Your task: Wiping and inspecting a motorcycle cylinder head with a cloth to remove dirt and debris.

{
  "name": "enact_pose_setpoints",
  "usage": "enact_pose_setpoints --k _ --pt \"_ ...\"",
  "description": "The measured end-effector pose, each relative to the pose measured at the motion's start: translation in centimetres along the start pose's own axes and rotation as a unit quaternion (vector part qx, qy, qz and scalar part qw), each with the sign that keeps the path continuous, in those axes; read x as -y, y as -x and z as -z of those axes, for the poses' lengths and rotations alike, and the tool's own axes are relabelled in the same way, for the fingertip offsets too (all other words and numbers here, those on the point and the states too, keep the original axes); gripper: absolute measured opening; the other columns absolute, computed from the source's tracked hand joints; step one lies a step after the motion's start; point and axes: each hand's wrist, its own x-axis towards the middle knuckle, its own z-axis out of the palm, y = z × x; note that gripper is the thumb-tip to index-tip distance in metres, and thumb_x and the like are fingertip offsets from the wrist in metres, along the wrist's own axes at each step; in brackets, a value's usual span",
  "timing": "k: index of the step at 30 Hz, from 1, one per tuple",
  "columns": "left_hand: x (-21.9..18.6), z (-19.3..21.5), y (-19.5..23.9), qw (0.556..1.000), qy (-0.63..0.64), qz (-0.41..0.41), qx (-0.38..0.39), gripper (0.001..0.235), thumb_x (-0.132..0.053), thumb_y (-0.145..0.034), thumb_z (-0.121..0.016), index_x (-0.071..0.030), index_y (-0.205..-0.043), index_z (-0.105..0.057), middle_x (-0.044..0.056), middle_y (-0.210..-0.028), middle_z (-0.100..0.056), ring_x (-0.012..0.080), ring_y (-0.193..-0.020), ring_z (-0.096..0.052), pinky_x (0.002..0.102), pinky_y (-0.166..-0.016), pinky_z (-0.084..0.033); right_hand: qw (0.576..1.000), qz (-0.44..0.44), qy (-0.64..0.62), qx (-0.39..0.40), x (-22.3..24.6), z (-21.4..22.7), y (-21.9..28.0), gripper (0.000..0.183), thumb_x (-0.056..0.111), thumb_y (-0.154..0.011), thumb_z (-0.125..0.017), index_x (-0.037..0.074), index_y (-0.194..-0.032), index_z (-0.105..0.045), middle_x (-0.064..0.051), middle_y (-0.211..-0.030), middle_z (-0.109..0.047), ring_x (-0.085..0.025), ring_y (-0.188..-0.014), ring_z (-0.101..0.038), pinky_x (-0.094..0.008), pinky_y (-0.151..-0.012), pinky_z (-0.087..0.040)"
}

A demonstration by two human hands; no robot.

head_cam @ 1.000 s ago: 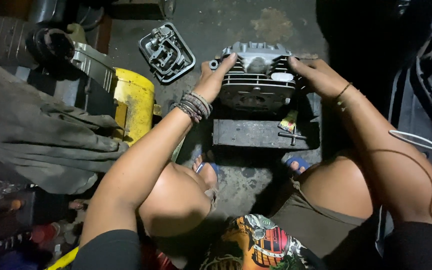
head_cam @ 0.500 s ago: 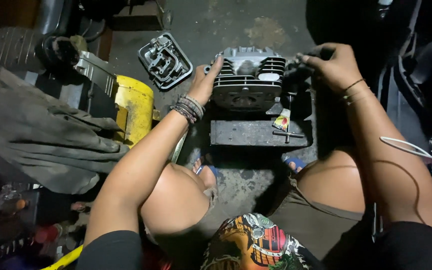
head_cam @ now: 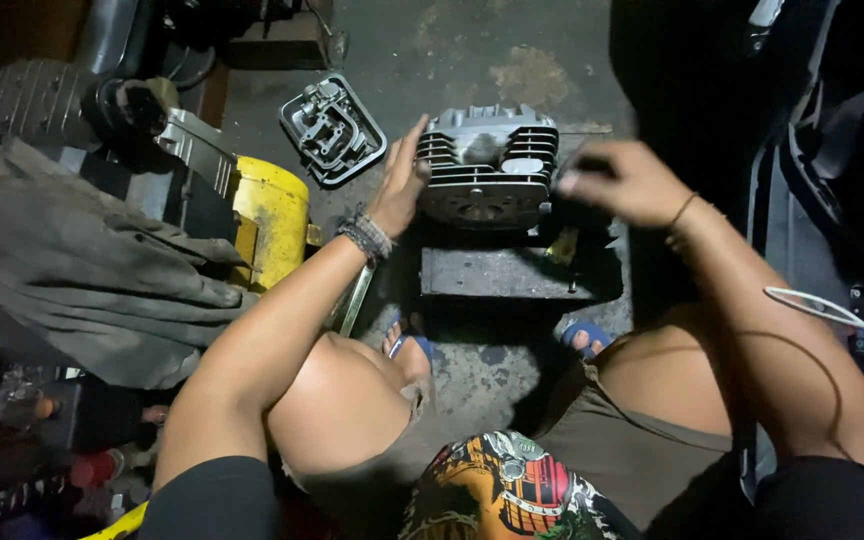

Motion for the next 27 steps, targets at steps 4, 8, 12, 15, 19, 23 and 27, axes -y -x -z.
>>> enact_pose_setpoints --k 4,8,12,15,19,23,27 --pt "-0.2 0.4 0.8 0.994 -0.074 -0.081 0.022 0.126 -0.098 -0.078 -0.051 -0.022 -0.169 -0.007 0.026 -0.156 -0.029 0.0506 -0.150 -0.029 0.060 -0.125 -0.024 0.986 0.000 0.162 0.042 1.1 -1.3 -0.4 0.056 0.052 -0.080 -0.081 0.002 -0.105 -0.073 -0.027 -0.096 -0.074 -0.050 -0.096 -0.070 -0.059 -0.087 -0.054" --pt "-0.9 0.8 1.0 0.979 -0.169 -0.109 0.020 0.113 -0.081 -0.091 -0.059 -0.019 -0.169 -0.006 0.025 -0.155 -0.036 0.0506 -0.143 -0.041 0.060 -0.117 -0.036 0.967 0.034 0.254 0.009 -0.2 -2.6 -0.4 0.044 0.045 -0.095 -0.071 0.003 -0.106 -0.068 -0.022 -0.093 -0.072 -0.046 -0.095 -0.071 -0.055 -0.083 -0.055" --pt "0.3 0.1 0.7 0.972 -0.181 -0.142 -0.044 0.112 -0.089 -0.085 -0.056 -0.024 -0.168 -0.016 0.015 -0.145 -0.047 0.0431 -0.131 -0.055 0.056 -0.109 -0.045 0.992 0.069 0.095 -0.048 -0.4 -4.1 0.3 0.028 0.031 -0.099 -0.072 0.005 -0.095 -0.063 -0.017 -0.086 -0.066 -0.044 -0.091 -0.068 -0.049 -0.079 -0.053" --pt "-0.3 -0.2 -0.3 0.967 -0.190 -0.158 -0.068 0.104 -0.084 -0.087 -0.058 -0.026 -0.166 -0.023 0.010 -0.138 -0.051 0.0386 -0.126 -0.059 0.053 -0.105 -0.048 0.994 0.072 0.046 -0.065 -1.2 -4.4 0.6 0.024 0.024 -0.099 -0.074 0.007 -0.088 -0.063 -0.011 -0.080 -0.063 -0.037 -0.083 -0.067 -0.042 -0.077 -0.051" --pt "-1.0 -0.7 -0.9 0.968 -0.189 -0.150 -0.075 0.104 -0.086 -0.086 -0.057 -0.025 -0.164 -0.028 0.011 -0.131 -0.054 0.0386 -0.121 -0.061 0.053 -0.103 -0.049 0.993 0.081 0.045 -0.076 -1.2 -4.2 0.5 0.027 0.025 -0.102 -0.073 0.007 -0.087 -0.059 -0.012 -0.078 -0.057 -0.036 -0.082 -0.064 -0.041 -0.076 -0.049" --pt "-2.6 -0.6 -1.2 0.979 -0.153 -0.101 -0.086 0.094 -0.081 -0.088 -0.055 -0.021 -0.158 -0.039 0.016 -0.127 -0.058 0.0424 -0.121 -0.062 0.054 -0.103 -0.049 0.992 0.077 0.020 -0.101 -0.5 -3.4 -0.3 0.031 0.026 -0.104 -0.072 0.005 -0.087 -0.057 -0.013 -0.077 -0.054 -0.035 -0.079 -0.060 -0.041 -0.076 -0.047" --pt "-1.4 -0.6 -2.1 0.986 -0.141 0.005 -0.084 0.085 -0.084 -0.088 -0.052 -0.019 -0.144 -0.056 0.017 -0.125 -0.066 0.0401 -0.123 -0.064 0.052 -0.105 -0.049 0.992 0.033 -0.052 -0.111 1.7 -3.1 0.3 0.035 0.022 -0.105 -0.072 0.002 -0.082 -0.055 -0.015 -0.068 -0.051 -0.020 -0.072 -0.052 -0.037 -0.071 -0.043"
